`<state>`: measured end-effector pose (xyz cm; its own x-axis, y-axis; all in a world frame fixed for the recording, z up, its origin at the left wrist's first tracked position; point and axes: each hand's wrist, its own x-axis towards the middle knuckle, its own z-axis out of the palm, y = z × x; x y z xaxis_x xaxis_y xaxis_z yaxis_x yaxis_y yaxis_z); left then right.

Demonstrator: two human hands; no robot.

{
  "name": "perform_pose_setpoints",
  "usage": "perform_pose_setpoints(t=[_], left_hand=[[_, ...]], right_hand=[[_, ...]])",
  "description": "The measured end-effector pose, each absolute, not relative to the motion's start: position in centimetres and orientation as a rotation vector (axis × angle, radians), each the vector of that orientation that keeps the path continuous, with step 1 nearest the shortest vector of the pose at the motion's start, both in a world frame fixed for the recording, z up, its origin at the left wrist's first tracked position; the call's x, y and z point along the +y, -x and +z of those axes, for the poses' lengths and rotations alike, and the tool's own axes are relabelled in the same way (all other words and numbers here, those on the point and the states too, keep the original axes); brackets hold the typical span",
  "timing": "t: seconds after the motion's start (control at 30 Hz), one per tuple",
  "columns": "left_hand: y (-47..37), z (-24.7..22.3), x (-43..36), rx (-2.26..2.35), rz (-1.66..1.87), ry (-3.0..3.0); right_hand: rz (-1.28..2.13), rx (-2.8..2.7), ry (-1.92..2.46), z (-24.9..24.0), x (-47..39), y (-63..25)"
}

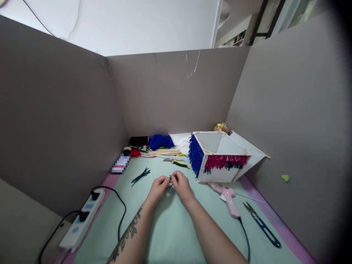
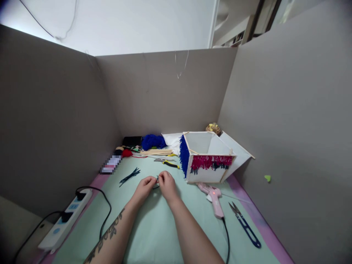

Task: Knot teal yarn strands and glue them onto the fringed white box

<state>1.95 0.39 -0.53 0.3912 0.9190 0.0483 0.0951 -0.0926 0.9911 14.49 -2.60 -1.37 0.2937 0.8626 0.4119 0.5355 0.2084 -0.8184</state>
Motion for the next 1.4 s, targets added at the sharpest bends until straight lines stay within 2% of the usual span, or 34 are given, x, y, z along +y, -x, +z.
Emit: perform_pose_setpoints(t=[0.3,0.5,0.67,0.97,1.4], left_hand=[[-2.0,-0.8,0.2,0.930,0.849,-1.255],[-1.8,-0.9,0.8,0.977,1.065,-1.329],[-1.5,-0.9,1.0,1.026,1.074,-1.452],[-0.6,-0.9,1.9,1.130,1.224,-1.332],[-0.6,-0.8,1.8,1.075,1.209,-1.397]], right_hand=[[0.293,-1.467,1.346,-1.5,-2.9,-13.9],[0.336,-1.465,1.305,-1.3,-3.0,-14.0],[0.398,-1.434,1.301,-1.0,-3.2,-14.0],[0.593,-1.070,1.298,-1.2,-2.6,-15.0],[0.506,-1.182,1.343,-2.2,-2.1,-15.3]])
